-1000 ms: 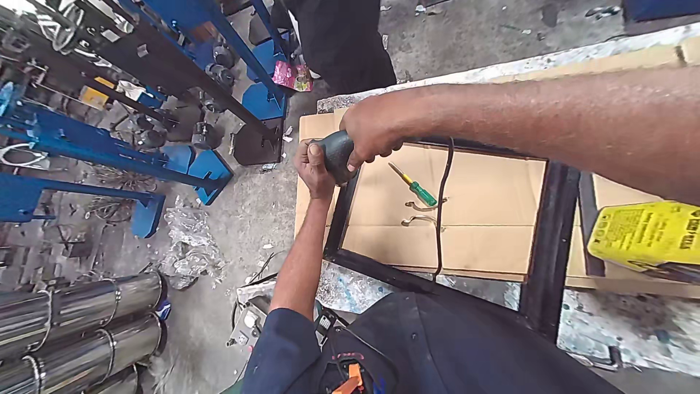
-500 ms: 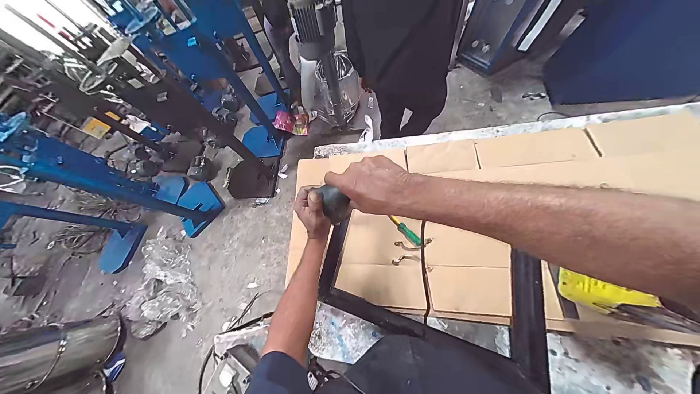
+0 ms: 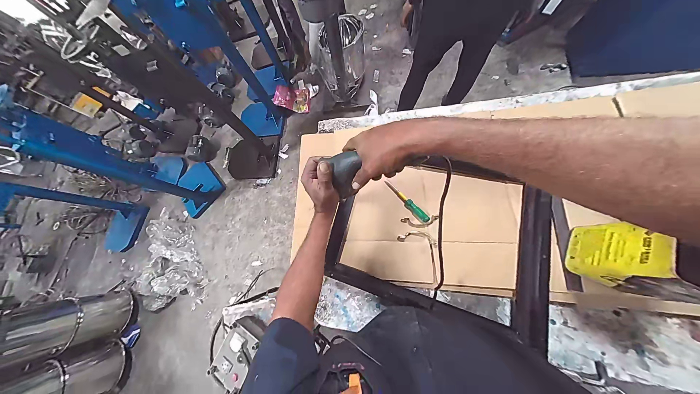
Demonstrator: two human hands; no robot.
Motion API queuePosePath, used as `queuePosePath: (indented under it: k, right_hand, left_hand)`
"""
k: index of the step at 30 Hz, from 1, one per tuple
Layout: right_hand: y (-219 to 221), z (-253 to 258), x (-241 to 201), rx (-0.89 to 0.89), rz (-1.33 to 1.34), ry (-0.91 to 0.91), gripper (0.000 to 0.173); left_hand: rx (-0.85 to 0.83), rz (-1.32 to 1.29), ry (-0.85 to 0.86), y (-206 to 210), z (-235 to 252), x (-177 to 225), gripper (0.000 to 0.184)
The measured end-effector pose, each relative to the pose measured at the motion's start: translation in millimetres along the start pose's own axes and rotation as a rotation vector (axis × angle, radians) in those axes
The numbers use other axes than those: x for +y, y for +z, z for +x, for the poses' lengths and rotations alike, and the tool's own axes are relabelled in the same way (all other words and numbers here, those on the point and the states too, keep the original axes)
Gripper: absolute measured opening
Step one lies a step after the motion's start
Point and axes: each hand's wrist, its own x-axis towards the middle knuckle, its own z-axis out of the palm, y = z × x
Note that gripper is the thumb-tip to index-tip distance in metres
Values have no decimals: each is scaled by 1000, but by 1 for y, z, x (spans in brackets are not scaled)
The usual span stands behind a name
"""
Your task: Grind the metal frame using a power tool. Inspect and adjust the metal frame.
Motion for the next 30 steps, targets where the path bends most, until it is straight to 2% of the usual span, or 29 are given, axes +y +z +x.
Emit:
queuePosePath:
  k: [15,20,24,30]
  right_hand:
    - [-4,-7,-1,41,-7,-15,52]
    - [-8,-12,-4,55,-13,-28,50]
    - [-10,-17,-7,60,-47,-29,41]
    - [-14,-23,-18,100,-46,1,43]
  left_hand:
    - [17,-25,53,5,17,4,45]
    - [8,-29,62,7,21,7,45]
    - [0,-14,60,7,24,11,48]
    - [-2,-32,66,6,29,14,44]
